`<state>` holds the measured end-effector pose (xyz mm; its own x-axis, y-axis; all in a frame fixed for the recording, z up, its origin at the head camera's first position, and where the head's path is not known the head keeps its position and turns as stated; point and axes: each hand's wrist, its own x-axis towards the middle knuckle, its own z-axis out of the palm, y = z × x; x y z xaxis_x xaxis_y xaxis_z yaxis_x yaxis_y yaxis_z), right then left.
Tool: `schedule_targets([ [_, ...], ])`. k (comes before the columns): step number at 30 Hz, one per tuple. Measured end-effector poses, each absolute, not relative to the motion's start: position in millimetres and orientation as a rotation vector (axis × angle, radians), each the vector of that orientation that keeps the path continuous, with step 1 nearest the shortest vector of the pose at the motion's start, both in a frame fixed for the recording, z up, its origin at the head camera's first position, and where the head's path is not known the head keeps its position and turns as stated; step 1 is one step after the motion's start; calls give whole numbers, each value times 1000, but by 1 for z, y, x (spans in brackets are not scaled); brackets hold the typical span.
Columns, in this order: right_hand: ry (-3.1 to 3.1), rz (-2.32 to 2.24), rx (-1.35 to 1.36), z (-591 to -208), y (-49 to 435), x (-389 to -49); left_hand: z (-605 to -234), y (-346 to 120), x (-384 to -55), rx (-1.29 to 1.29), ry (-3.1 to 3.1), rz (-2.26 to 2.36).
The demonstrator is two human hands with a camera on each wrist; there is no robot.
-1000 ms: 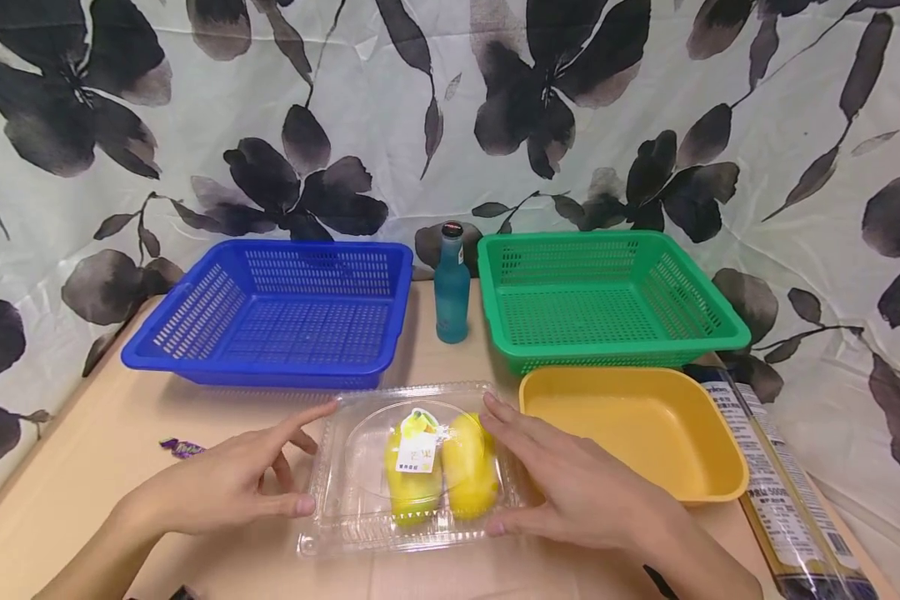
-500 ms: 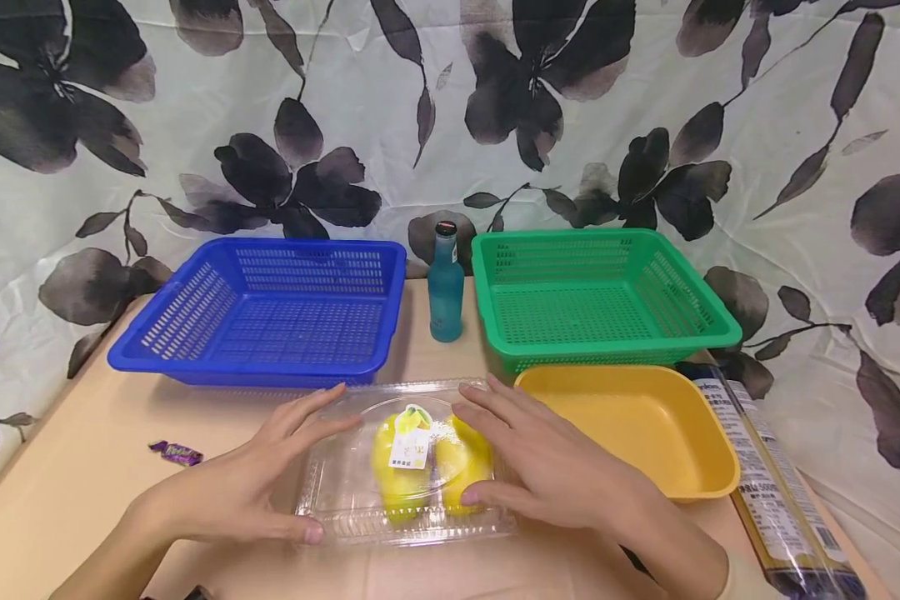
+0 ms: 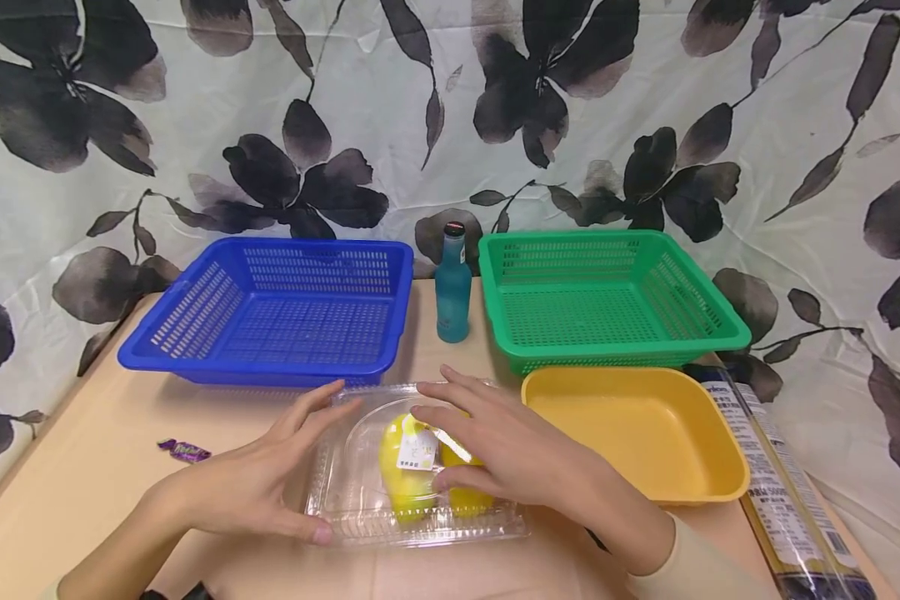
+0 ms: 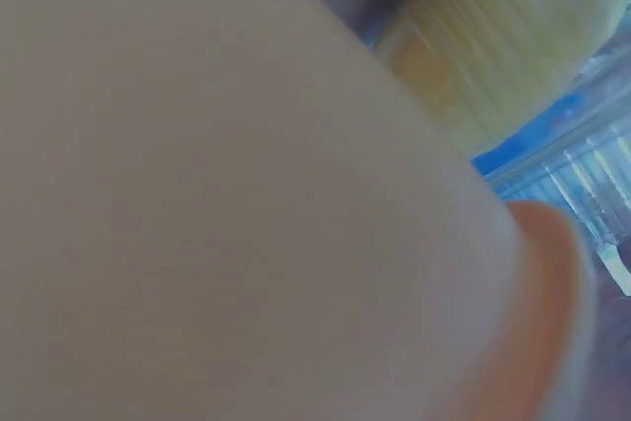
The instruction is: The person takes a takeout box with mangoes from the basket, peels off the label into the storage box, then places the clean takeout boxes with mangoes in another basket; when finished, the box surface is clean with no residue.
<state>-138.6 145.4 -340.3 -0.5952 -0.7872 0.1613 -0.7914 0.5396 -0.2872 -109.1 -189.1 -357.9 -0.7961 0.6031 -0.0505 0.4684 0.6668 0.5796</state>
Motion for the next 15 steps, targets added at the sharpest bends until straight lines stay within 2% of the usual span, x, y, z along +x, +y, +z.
schedule_targets([
  [15,-2572,586,1550,-351,135,-152,-368,-194,-114,766,2654,769],
])
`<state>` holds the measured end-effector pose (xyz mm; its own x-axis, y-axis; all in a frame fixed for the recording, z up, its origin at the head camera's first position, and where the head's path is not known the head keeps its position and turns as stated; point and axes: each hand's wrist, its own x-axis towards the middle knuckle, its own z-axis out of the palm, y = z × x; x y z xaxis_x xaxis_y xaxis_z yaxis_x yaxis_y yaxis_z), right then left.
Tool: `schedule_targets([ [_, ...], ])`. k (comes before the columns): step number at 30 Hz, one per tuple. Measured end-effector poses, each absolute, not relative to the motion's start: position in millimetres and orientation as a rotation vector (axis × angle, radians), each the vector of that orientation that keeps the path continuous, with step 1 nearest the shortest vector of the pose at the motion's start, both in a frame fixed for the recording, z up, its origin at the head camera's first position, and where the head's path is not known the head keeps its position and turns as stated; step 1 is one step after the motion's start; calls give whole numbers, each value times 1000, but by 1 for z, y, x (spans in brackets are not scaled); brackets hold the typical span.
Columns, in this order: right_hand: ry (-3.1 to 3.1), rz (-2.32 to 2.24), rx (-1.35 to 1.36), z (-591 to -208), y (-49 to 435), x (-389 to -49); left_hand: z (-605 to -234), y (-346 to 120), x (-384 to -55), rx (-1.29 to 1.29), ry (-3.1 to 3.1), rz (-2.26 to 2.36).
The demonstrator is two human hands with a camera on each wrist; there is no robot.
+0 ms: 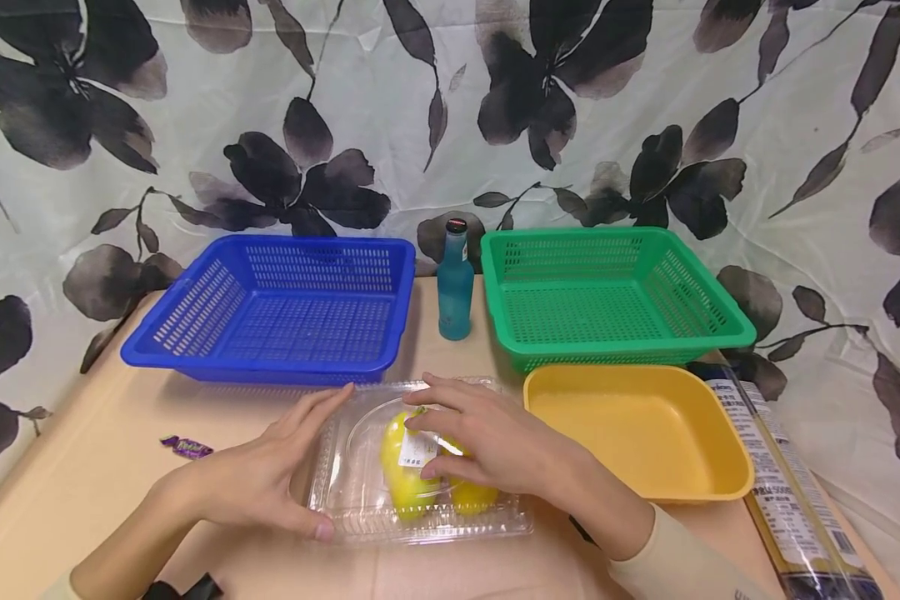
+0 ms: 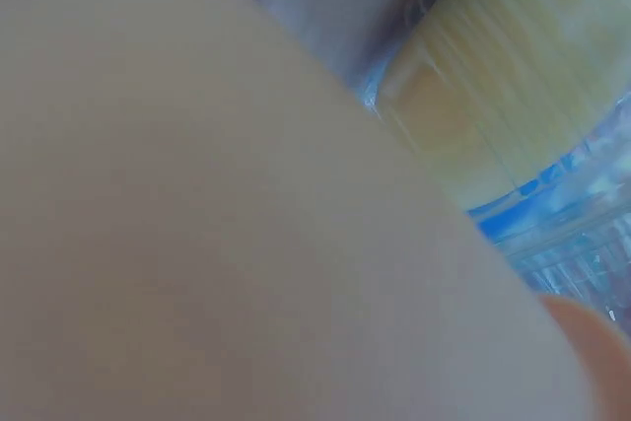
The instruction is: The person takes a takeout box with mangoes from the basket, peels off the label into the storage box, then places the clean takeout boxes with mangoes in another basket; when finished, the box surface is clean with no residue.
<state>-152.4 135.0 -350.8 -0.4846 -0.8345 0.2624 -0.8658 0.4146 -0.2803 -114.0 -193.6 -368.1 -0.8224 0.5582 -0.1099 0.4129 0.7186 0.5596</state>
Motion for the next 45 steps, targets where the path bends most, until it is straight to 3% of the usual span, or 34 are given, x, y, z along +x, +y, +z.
schedule_targets([
  [15,-2357,269,1695,-350,134,-145,-366,-193,-115,732,2646,747],
  [31,-2483,254,1592,-353,127,-140,-366,-192,-115,706,2614,787],
  [45,-2165,-275,1614,-345,115,-129,-367,-193,-116,733,2630,773],
])
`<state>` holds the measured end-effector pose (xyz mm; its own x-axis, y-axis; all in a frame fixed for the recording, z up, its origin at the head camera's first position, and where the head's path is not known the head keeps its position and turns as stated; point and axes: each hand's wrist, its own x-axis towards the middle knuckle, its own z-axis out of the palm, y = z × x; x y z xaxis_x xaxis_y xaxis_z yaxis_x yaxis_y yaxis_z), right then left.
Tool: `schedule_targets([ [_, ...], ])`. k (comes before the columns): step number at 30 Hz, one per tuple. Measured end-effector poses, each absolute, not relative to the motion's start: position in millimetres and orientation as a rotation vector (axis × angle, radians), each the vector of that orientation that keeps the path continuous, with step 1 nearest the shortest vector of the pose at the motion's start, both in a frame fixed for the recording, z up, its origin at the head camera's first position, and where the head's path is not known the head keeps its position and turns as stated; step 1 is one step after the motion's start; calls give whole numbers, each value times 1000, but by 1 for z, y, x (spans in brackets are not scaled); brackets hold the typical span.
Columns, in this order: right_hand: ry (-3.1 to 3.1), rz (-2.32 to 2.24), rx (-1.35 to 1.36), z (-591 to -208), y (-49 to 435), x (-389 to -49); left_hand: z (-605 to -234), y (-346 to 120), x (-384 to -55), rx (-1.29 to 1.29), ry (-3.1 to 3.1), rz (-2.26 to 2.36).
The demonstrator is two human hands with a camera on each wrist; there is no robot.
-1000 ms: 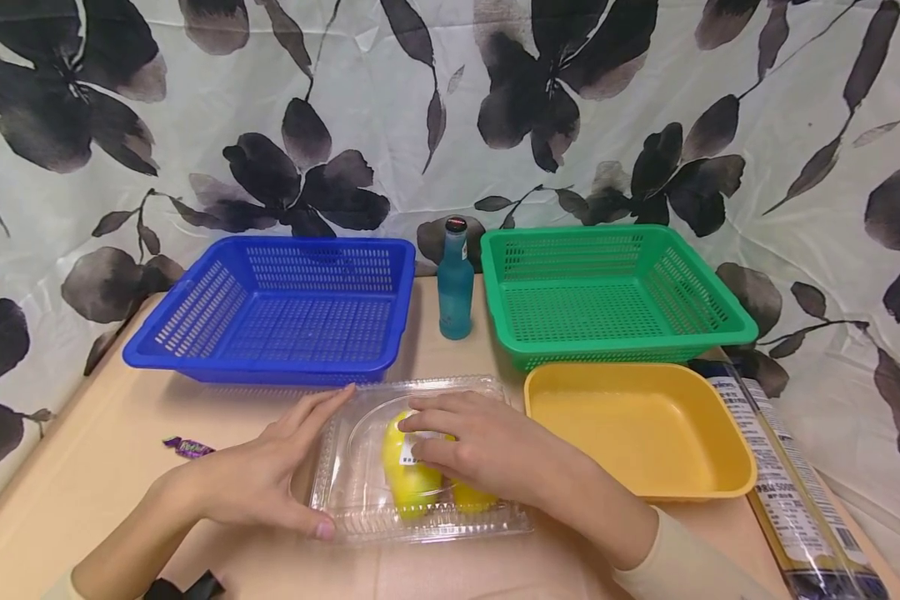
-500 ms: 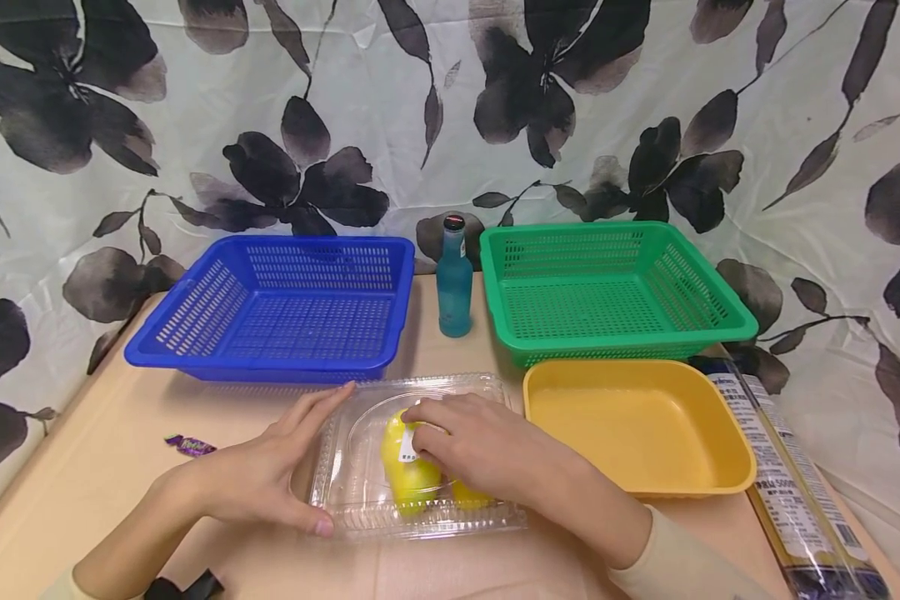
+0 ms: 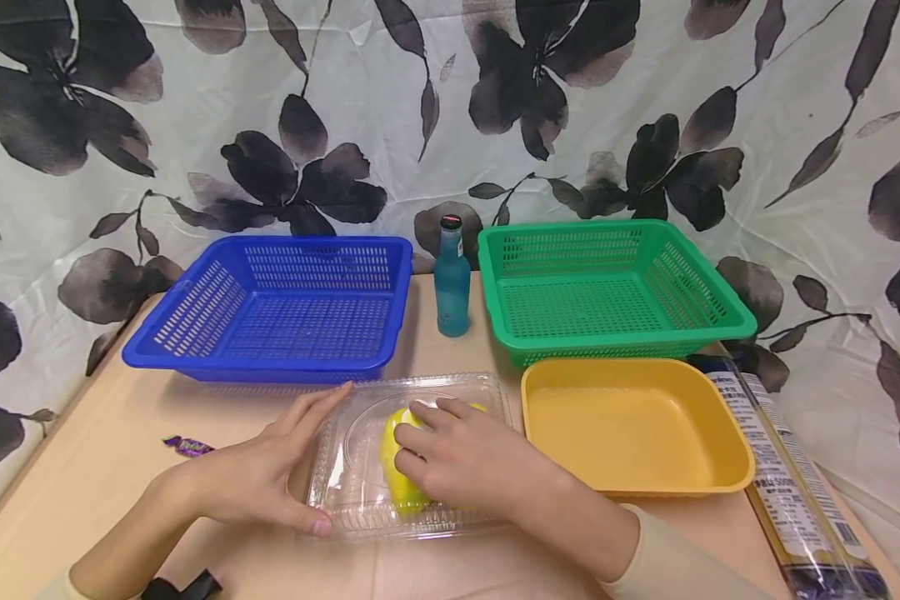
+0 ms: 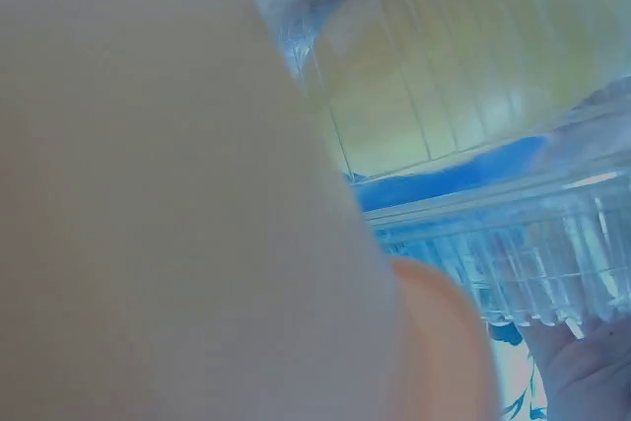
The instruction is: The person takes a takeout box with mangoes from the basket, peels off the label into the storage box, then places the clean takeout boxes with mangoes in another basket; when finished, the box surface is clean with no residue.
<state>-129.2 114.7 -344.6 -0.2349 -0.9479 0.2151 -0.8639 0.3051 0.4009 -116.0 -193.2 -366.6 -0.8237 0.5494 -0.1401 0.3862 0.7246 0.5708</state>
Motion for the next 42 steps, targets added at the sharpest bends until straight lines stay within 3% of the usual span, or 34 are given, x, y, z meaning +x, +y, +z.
schedule_targets([
  [23,-2384,752,1423,-360,129,-156,-371,-193,-118,754,2579,833],
  [42,-2487,1335,1347,-332,142,-159,-371,-198,-120,764,2582,852],
])
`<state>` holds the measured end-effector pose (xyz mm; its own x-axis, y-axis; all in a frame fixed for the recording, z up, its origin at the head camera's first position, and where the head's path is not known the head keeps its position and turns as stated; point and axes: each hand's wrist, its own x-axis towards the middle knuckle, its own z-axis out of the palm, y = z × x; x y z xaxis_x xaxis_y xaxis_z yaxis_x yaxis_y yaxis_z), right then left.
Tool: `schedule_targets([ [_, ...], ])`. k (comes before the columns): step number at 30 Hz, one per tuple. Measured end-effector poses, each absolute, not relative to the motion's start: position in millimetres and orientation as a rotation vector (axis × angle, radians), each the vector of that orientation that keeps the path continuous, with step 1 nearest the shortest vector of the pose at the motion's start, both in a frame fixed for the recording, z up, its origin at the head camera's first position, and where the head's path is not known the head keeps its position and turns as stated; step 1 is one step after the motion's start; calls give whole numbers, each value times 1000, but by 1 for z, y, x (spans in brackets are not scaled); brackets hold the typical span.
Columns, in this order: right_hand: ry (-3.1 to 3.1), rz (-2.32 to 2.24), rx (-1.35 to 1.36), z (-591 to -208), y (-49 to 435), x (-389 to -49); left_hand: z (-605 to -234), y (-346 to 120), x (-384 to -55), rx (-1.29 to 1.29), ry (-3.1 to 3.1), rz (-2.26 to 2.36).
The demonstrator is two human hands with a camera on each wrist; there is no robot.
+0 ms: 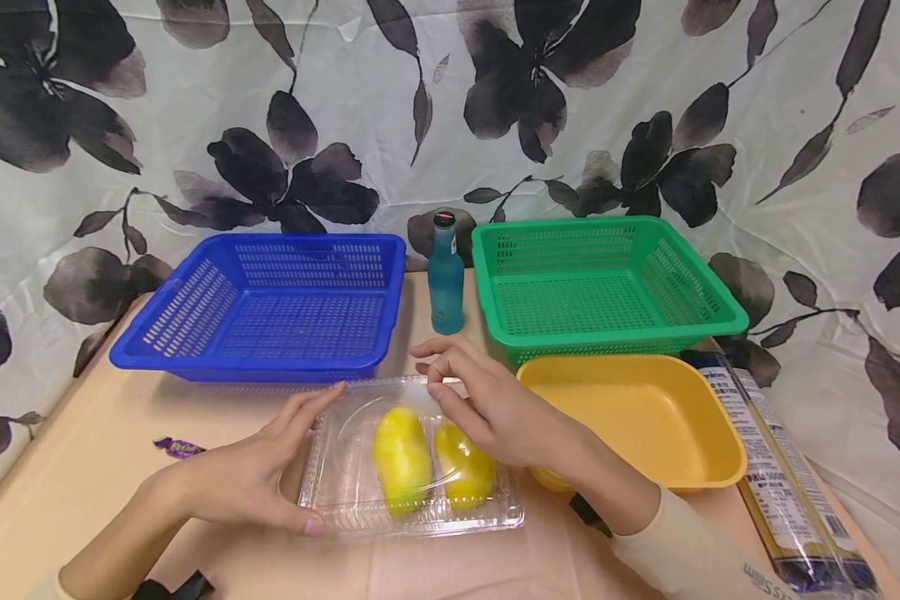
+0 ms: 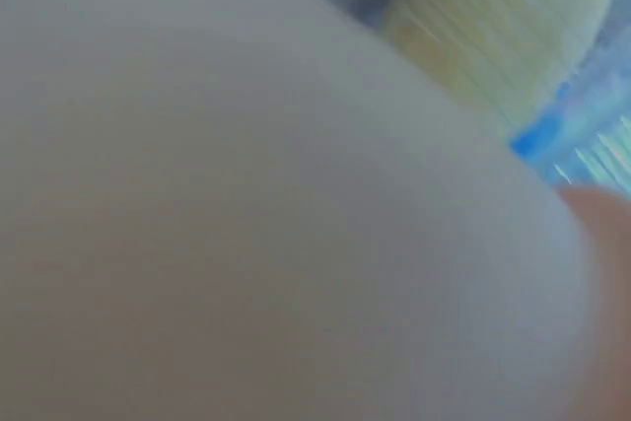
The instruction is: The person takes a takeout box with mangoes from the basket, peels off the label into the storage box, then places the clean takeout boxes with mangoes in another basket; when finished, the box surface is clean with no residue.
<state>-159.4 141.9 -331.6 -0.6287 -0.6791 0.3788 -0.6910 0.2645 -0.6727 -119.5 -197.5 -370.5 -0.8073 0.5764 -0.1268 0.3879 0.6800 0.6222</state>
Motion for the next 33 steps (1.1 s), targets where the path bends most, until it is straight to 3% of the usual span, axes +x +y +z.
schedule_targets([
  [9,-2679,1319,1210,-299,182,-144,-373,-197,-121,778,2570,902],
  [17,-2602,1377,1252,-302,212,-151,-373,-197,-121,757,2543,913],
  [33,-2792,1124,1080,-301,271,-175,-372,-198,-120,757,2550,910],
])
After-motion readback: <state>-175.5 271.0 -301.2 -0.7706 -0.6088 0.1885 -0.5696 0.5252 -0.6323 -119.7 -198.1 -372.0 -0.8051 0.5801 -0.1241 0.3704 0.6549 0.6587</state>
